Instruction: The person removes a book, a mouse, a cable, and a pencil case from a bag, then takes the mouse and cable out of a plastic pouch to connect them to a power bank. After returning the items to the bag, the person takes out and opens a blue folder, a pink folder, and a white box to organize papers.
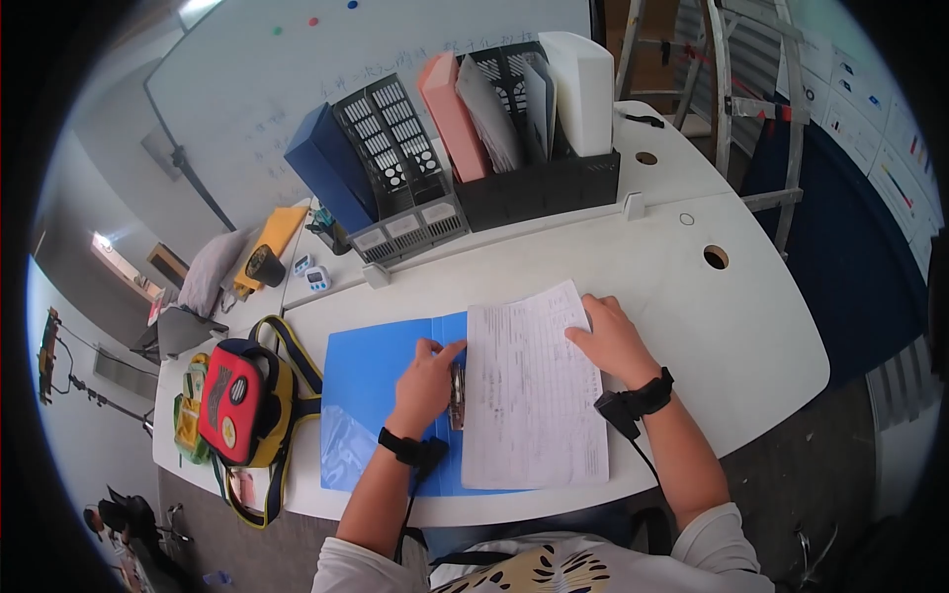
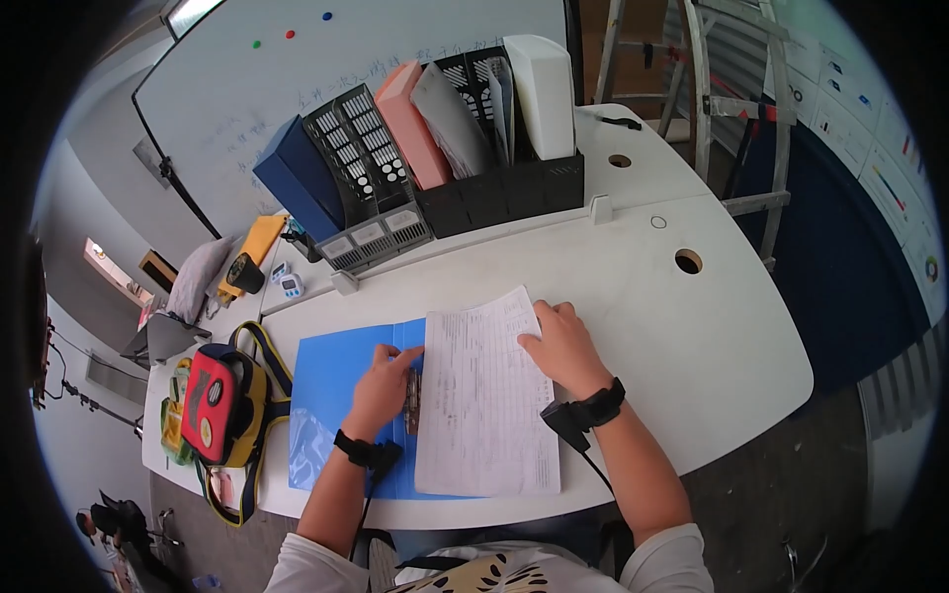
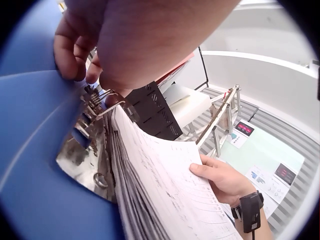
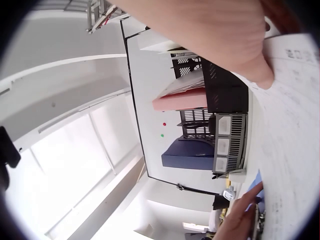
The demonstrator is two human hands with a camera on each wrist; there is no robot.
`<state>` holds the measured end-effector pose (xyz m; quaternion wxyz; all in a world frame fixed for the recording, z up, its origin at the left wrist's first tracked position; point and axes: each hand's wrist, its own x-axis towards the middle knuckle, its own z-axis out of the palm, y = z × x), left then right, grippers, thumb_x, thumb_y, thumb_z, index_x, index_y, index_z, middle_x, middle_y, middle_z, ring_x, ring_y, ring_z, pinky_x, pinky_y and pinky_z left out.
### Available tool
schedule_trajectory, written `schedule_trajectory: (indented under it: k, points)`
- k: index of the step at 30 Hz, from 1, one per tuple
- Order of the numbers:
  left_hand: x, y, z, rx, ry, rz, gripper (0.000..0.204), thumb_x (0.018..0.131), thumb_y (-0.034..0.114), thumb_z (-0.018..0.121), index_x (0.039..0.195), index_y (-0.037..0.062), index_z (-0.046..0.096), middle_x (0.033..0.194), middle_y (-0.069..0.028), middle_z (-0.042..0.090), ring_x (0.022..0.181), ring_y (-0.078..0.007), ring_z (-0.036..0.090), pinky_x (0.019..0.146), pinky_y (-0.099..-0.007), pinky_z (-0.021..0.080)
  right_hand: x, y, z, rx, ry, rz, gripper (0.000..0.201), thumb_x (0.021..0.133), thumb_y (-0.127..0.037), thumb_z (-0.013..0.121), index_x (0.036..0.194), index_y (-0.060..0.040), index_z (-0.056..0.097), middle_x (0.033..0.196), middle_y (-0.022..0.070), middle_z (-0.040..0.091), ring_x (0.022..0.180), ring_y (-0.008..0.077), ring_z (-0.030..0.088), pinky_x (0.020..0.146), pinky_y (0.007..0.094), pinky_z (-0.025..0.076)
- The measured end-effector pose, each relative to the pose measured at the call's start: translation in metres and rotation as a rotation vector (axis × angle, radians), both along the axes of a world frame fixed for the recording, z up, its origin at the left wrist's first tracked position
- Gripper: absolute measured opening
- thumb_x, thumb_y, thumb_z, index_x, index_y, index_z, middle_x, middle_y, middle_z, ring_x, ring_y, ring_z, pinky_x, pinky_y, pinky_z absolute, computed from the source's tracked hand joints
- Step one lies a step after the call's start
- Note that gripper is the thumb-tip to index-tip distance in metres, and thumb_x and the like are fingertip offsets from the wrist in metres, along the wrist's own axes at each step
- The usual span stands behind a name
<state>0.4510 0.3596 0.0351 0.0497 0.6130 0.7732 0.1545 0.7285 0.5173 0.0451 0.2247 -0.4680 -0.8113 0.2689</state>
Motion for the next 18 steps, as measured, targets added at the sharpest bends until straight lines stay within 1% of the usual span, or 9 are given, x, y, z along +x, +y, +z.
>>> schedule_trajectory:
  k: [2, 4, 6, 8, 10, 11, 13, 16, 18]
  points:
    - [0.006, 0.001, 0.007, -0.062, -0.025, 0.031, 0.041, 0.105, 0.008, 0.053, 0.141, 0.021, 0.067, 0.126, -0.0166, 0.06, 0.103, -0.0383, 0.07, 0.083, -0.0465, 0.059, 0.001, 0.005, 0.003, -0.063, 0.102, -0.009, 0.036, 0.095, -0.021, 0.073, 0.112, 0.0092, 0.064, 0.111, 0.0263, 0.069, 0.104, 0.0406, 0.07, 0.093, 0.0483, 0.055]
    - [0.004, 0.001, 0.005, -0.045, -0.018, 0.017, 0.041, 0.105, 0.008, 0.053, 0.141, 0.0212, 0.067, 0.126, -0.0163, 0.06, 0.102, -0.038, 0.071, 0.082, -0.0464, 0.059, 0.002, 0.016, -0.005, -0.327, 0.345, 0.093, 0.037, 0.094, -0.02, 0.073, 0.114, 0.0094, 0.064, 0.11, 0.0273, 0.073, 0.102, 0.0394, 0.073, 0.093, 0.0467, 0.056]
    - [0.004, 0.0, 0.0, -0.032, -0.013, -0.001, 0.041, 0.105, 0.008, 0.053, 0.141, 0.0214, 0.067, 0.127, -0.0161, 0.06, 0.101, -0.0377, 0.071, 0.081, -0.0462, 0.059, 0.001, 0.019, -0.013, -0.312, 0.356, 0.084, 0.037, 0.094, -0.019, 0.072, 0.116, 0.0094, 0.064, 0.108, 0.0269, 0.074, 0.1, 0.0391, 0.074, 0.092, 0.0464, 0.057]
    - [0.005, 0.0, -0.003, 0.031, 0.023, -0.005, 0.048, 0.098, 0.002, 0.058, 0.14, 0.0215, 0.068, 0.121, -0.0121, 0.061, 0.099, -0.0335, 0.071, 0.074, -0.0438, 0.06, 0.0, 0.023, -0.022, -0.297, 0.365, 0.08, 0.038, 0.094, -0.019, 0.072, 0.117, 0.0094, 0.064, 0.107, 0.0266, 0.076, 0.098, 0.0387, 0.075, 0.091, 0.0462, 0.057]
    - [0.007, 0.0, -0.002, 0.025, 0.019, 0.0, 0.048, 0.098, 0.001, 0.058, 0.14, 0.0216, 0.068, 0.121, -0.0119, 0.061, 0.1, -0.0333, 0.071, 0.074, -0.0435, 0.06, -0.001, 0.025, -0.032, -0.371, 0.452, 0.1, 0.043, 0.094, -0.02, 0.072, 0.126, 0.008, 0.063, 0.114, 0.0291, 0.072, 0.107, 0.0422, 0.071, 0.097, 0.0464, 0.055]
    - [0.008, -0.001, -0.001, 0.017, 0.011, 0.01, 0.048, 0.098, 0.001, 0.058, 0.14, 0.0216, 0.068, 0.121, -0.0117, 0.061, 0.1, -0.033, 0.071, 0.074, -0.0432, 0.06, -0.004, 0.025, -0.036, -0.373, 0.454, 0.098, 0.043, 0.094, -0.02, 0.072, 0.126, 0.008, 0.063, 0.114, 0.0291, 0.072, 0.107, 0.0422, 0.071, 0.097, 0.0464, 0.055]
    - [0.01, -0.001, -0.001, 0.01, 0.027, 0.014, 0.048, 0.098, 0.001, 0.058, 0.14, 0.0217, 0.068, 0.121, -0.0116, 0.061, 0.1, -0.0329, 0.071, 0.075, -0.0431, 0.06, -0.012, 0.021, -0.035, -0.209, 0.198, 0.064, 0.049, 0.095, -0.021, 0.072, 0.134, 0.007, 0.06, 0.117, 0.0314, 0.066, 0.118, 0.0462, 0.064, 0.104, 0.0472, 0.052]
    - [0.011, 0.0, 0.001, 0.011, 0.048, 0.025, 0.049, 0.098, 0.001, 0.058, 0.14, 0.0223, 0.068, 0.122, -0.0114, 0.061, 0.101, -0.0327, 0.07, 0.075, -0.0429, 0.06, -0.013, 0.01, -0.017, -0.309, 0.308, 0.118, 0.051, 0.095, -0.021, 0.072, 0.137, 0.0061, 0.058, 0.117, 0.0317, 0.061, 0.125, 0.0493, 0.058, 0.108, 0.0486, 0.049]
    - [0.011, -0.002, 0.001, 0.01, 0.052, 0.027, 0.049, 0.098, 0.001, 0.058, 0.14, 0.0229, 0.068, 0.123, -0.0112, 0.061, 0.102, -0.0326, 0.07, 0.076, -0.0429, 0.06, -0.013, 0.009, -0.019, -0.232, 0.332, 0.076, 0.051, 0.096, -0.02, 0.072, 0.137, 0.0065, 0.058, 0.115, 0.0305, 0.062, 0.122, 0.0475, 0.06, 0.105, 0.0477, 0.05]
